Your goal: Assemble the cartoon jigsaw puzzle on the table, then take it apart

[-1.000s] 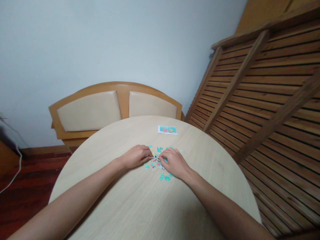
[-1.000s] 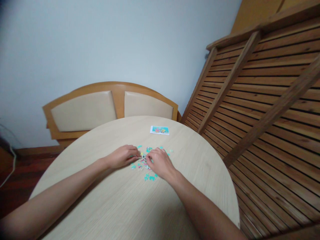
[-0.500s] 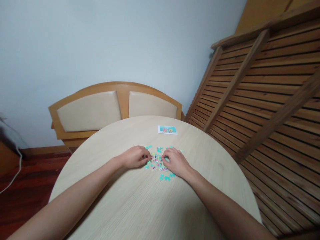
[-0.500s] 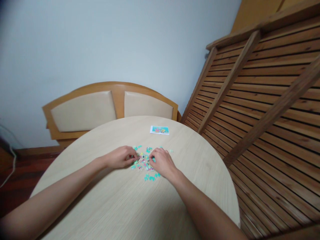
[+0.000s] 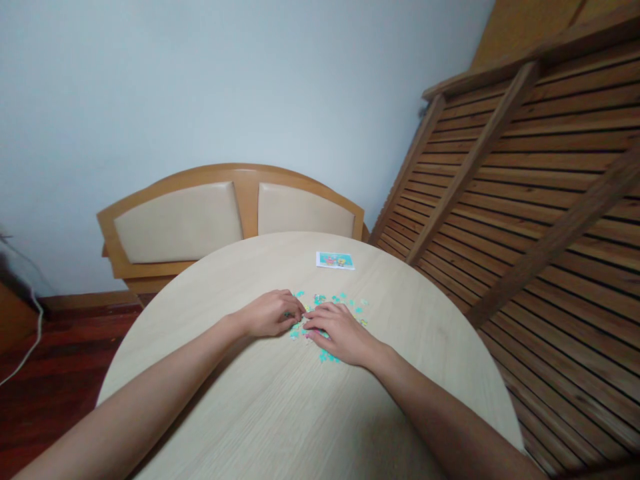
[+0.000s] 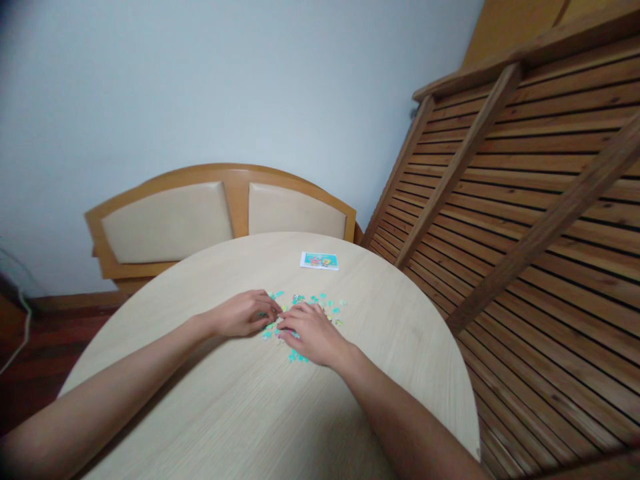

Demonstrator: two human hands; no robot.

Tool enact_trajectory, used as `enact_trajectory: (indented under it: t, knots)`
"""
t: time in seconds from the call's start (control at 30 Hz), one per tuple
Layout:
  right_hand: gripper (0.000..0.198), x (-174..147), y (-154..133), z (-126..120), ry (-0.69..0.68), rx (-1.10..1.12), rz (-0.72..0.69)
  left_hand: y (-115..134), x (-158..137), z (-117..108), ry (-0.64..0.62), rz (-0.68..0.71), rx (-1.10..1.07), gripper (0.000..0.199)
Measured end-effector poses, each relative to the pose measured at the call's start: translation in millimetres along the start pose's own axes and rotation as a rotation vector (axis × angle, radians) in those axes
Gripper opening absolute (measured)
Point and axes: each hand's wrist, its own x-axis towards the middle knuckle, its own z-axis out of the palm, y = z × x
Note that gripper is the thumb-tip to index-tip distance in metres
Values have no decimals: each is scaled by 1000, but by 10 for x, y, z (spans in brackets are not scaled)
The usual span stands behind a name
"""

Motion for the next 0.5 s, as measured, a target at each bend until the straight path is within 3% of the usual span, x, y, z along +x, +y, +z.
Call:
enact_trajectory:
  t: [0.37,0.5]
  knots:
    - [24,2,5,-105,-28,-53,-48,-38,5,53,13,-105,113,20]
    - [22,1,50,-164,10,-26,-22,-41,15,98,95,-232,92,18]
